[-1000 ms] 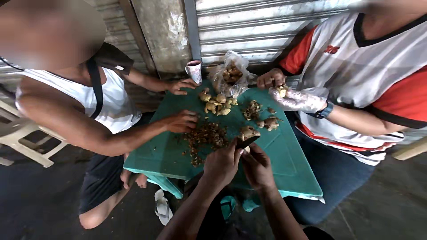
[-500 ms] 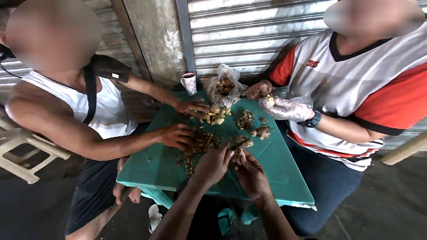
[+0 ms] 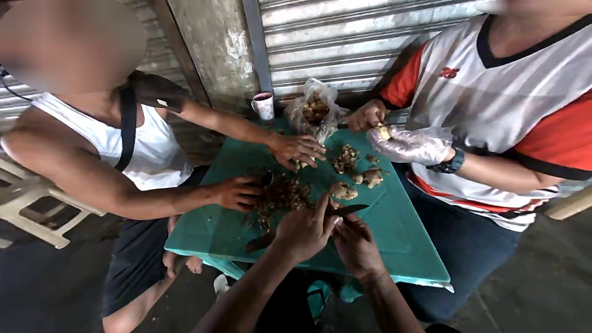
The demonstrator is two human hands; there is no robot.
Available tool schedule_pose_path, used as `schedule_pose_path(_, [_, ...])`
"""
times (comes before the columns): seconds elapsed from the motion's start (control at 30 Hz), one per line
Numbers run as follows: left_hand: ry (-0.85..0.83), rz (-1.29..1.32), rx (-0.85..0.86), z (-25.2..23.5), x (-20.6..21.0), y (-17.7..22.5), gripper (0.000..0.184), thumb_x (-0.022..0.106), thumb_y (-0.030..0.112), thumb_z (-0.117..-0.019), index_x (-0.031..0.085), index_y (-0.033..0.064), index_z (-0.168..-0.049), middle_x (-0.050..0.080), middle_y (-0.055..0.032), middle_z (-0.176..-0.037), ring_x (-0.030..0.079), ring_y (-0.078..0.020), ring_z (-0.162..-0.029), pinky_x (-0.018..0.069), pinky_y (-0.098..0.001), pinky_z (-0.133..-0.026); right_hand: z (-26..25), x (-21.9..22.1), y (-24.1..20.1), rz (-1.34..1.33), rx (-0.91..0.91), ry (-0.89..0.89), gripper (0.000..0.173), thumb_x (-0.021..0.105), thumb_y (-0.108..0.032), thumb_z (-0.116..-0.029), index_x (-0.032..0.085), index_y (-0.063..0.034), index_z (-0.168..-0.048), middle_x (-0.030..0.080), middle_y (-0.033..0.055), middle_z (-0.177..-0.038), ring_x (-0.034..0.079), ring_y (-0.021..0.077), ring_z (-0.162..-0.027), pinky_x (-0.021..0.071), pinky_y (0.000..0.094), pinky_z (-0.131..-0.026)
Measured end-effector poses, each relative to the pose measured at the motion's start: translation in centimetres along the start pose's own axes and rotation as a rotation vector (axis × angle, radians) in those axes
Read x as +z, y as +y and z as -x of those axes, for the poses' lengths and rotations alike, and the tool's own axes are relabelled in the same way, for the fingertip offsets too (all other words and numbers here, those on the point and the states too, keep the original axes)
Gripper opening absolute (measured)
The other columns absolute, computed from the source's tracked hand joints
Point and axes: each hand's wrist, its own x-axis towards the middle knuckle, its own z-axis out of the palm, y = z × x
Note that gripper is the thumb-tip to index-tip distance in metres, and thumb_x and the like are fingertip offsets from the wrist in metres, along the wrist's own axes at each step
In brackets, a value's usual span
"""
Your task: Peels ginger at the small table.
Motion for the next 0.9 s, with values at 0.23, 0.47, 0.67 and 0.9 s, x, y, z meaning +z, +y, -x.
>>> schedule_pose_path(0.23, [0.016, -0.011, -0.141, -0.4, 0.1, 1.4, 0.047, 0.039, 0.049, -0.1085, 0.048, 0.0191, -0.144, 0.070, -0.0121, -0.090, 0.071, -0.0342, -0.089, 0.0563, -0.0536, -0.075, 0.1, 0.2, 0.1, 0.097, -0.051, -0.005, 0.022, 0.058, -0.003, -0.0945, 0.070, -0.0023, -0.112, 0.072, 0.0085, -0.100, 0.069, 0.0121, -0.090, 0.0594, 0.0310, -0.086])
schedule_pose_path(0.47, [0.042, 0.001, -0.212, -1.1, 0.1, 2.5, 0.051, 0.035, 0.048, -0.1100, 0.047, 0.0205, -0.151, 0.072, -0.0147, -0.102, 0.070, -0.0356, -0.099, 0.0561, -0.0547, -0.083, 0.3, 0.4, -0.3, 0.053, -0.023, 0.056, 0.026, 0.055, 0.002, -0.0929, 0.068, 0.0013, -0.115, 0.072, 0.0094, -0.098, 0.070, 0.0125, -0.086, 0.0603, 0.0303, -0.081])
schedule_pose_path(0.67, [0.054, 0.096, -0.147, -1.9, -1.2, 0.3, 0.050, 0.036, 0.047, -0.1104, 0.063, 0.0116, -0.135, 0.071, -0.0172, -0.110, 0.070, -0.0359, -0.104, 0.0543, -0.0573, -0.090, 0.2, 0.5, -1.4, -0.223, 0.187, 0.028, 0.032, 0.037, 0.003, -0.0993, 0.063, 0.0032, -0.117, 0.073, 0.0149, -0.102, 0.074, 0.0195, -0.087, 0.0624, 0.0342, -0.085])
schedule_pose_path(0.9, [-0.038, 0.207, -0.145, -0.7, -2.0, -0.1, 0.053, 0.034, 0.047, -0.1106, 0.039, 0.0255, -0.159, 0.071, -0.0167, -0.105, 0.069, -0.0336, -0.098, 0.0540, -0.0552, -0.091, 0.0, 0.2, -0.9, -0.353, 0.157, 0.058, 0.032, 0.037, -0.001, -0.1004, 0.062, -0.0002, -0.120, 0.071, 0.0159, -0.104, 0.072, 0.0214, -0.089, 0.0613, 0.0359, -0.084])
